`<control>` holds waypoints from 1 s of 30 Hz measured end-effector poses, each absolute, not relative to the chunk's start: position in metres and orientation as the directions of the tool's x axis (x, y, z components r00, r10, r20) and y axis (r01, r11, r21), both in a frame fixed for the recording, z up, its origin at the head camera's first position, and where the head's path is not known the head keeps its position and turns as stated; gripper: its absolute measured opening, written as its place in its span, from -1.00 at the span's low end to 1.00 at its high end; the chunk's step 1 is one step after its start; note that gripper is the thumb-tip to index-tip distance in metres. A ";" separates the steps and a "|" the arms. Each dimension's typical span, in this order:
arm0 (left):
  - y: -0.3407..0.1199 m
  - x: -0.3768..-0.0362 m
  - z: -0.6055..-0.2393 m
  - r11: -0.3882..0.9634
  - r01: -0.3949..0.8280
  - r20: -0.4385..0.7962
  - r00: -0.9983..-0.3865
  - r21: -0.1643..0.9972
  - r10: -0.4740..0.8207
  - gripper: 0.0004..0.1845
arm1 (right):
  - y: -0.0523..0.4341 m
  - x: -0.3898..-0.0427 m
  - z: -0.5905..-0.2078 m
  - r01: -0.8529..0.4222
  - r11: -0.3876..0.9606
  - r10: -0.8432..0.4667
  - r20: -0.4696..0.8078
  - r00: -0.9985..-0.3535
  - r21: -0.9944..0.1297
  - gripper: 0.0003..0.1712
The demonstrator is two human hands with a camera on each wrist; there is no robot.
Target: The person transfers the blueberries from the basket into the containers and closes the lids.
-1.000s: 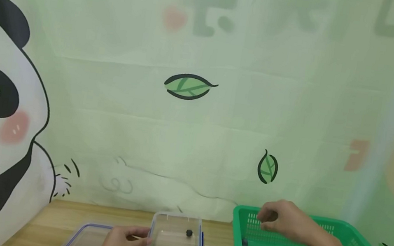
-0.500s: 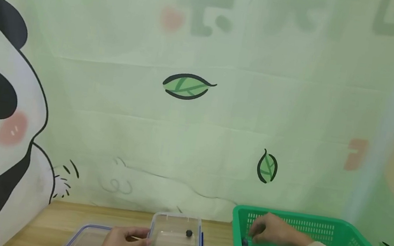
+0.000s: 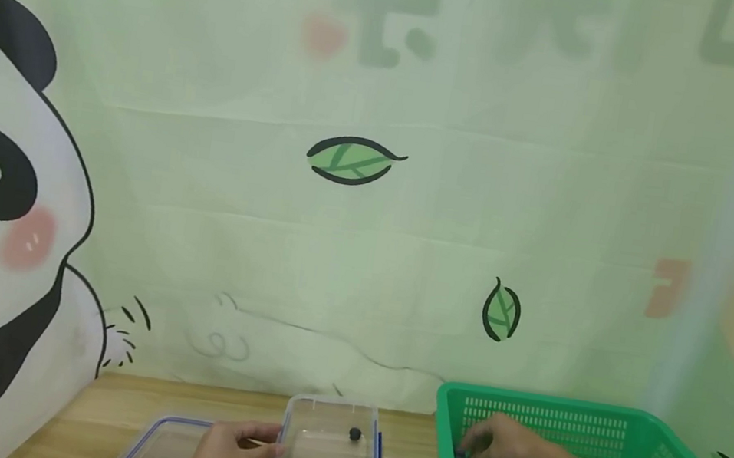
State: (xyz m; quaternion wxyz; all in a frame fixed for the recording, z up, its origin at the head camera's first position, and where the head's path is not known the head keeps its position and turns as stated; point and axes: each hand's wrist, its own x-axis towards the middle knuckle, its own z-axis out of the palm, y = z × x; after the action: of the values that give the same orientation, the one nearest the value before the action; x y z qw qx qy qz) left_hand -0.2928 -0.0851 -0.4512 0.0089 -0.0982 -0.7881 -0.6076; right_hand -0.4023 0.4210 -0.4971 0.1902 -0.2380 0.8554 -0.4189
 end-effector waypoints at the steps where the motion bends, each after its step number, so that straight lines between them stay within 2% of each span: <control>1: -0.085 -0.293 -0.451 0.242 0.164 0.132 -0.981 0.956 0.143 -0.64 | 0.421 -0.402 -0.497 -0.251 0.538 -0.568 -0.125 -0.814 -0.805 -0.63; 8: -0.085 -0.293 -0.451 0.247 0.160 0.130 -0.983 0.956 0.133 -0.64 | 0.417 -0.403 -0.499 -0.289 0.575 -0.565 -0.117 -0.816 -0.766 -0.71; 19: -0.085 -0.293 -0.451 0.236 0.165 0.133 -0.981 0.958 0.143 -0.63 | 0.407 -0.393 -0.495 -0.295 0.588 -0.547 -0.102 -0.831 -0.753 -0.74; 25: -0.086 -0.293 -0.451 0.232 0.160 0.129 -0.981 0.959 0.144 -0.63 | 0.386 -0.358 -0.446 -0.344 0.592 -0.531 -0.032 -0.847 -0.729 -0.88; 30: -0.085 -0.293 -0.451 0.231 0.153 0.123 -0.982 0.961 0.141 -0.64 | 0.371 -0.327 -0.393 -0.370 0.609 -0.455 0.073 -0.887 -0.702 -0.87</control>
State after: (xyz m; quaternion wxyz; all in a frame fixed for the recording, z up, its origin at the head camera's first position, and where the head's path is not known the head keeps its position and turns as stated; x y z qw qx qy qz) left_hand -0.2928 -0.0854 -0.4509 0.0050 -0.0936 -0.7845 -0.6130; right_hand -0.3271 0.3711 -0.3927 0.0562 -0.2305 0.8951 -0.3776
